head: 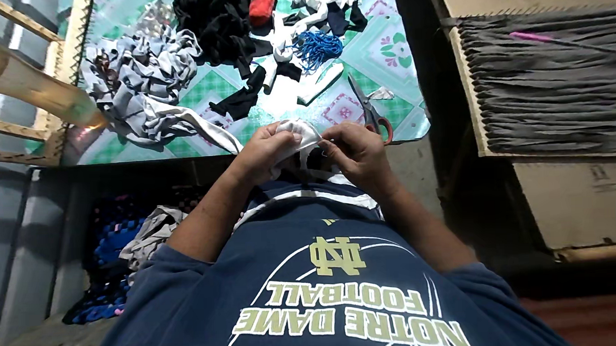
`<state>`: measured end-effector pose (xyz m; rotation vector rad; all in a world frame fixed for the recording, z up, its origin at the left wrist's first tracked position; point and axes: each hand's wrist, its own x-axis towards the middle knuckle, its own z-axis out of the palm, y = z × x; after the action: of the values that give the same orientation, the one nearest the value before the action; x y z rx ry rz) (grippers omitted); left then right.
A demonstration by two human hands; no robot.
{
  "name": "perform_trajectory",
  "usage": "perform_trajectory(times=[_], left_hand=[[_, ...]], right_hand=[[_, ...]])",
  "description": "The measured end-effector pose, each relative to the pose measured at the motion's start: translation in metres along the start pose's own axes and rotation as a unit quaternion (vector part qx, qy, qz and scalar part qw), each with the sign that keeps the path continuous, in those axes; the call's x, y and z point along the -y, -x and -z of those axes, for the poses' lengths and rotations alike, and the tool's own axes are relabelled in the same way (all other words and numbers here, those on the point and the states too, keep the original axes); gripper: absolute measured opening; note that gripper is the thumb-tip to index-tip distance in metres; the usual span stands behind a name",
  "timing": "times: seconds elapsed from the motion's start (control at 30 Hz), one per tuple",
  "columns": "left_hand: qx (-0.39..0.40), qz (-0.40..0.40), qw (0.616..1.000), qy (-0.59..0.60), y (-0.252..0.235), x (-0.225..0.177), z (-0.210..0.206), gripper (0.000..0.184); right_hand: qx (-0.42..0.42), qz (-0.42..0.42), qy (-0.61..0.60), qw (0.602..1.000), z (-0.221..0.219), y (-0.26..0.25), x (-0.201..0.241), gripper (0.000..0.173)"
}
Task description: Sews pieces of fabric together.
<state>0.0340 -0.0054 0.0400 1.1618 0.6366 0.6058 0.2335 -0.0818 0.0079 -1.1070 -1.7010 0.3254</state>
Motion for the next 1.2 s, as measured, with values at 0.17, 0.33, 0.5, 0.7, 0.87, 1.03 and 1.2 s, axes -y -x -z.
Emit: perform_trajectory(times=[0.17,0.33,0.5,0.7,0.87,1.03,1.2], left_hand=[[-0.009,-0.042,0.999,-0.014,-0.001,0.003,0.003,0.007],[-0.021,-0.050,0.998,-0.034,-0.001,0.004,0.006,0.005],[0.001,-0.046,0.997,-0.064,-0.001,0.003,0.007,0.007],[0.017,-0.027,0.996,-0.085,0.001,0.002,0.006,0.007],[0.022,-0.004,0.996,-0.086,0.002,0.001,0.004,0.006],[0.024,0.000,0.997,-0.075,0.000,0.002,0.004,0.007],[0.030,-0.010,0.998,-0.059,0.000,0.006,0.007,0.007]], right_hand=[[0.012,0.005,0.018,1.000,0.002,0.001,-0.001,0.018],[0.017,0.012,0.072,0.997,0.009,0.002,-0.001,0.018],[0.019,0.038,0.094,0.995,0.011,-0.001,-0.001,0.018],[0.021,0.075,0.092,0.993,0.010,-0.009,0.000,0.015],[0.024,0.085,0.069,0.994,0.007,-0.016,-0.001,0.016],[0.026,0.086,0.065,0.994,0.005,-0.020,-0.001,0.014],[0.019,0.065,0.022,0.997,0.014,-0.022,-0.002,0.023]])
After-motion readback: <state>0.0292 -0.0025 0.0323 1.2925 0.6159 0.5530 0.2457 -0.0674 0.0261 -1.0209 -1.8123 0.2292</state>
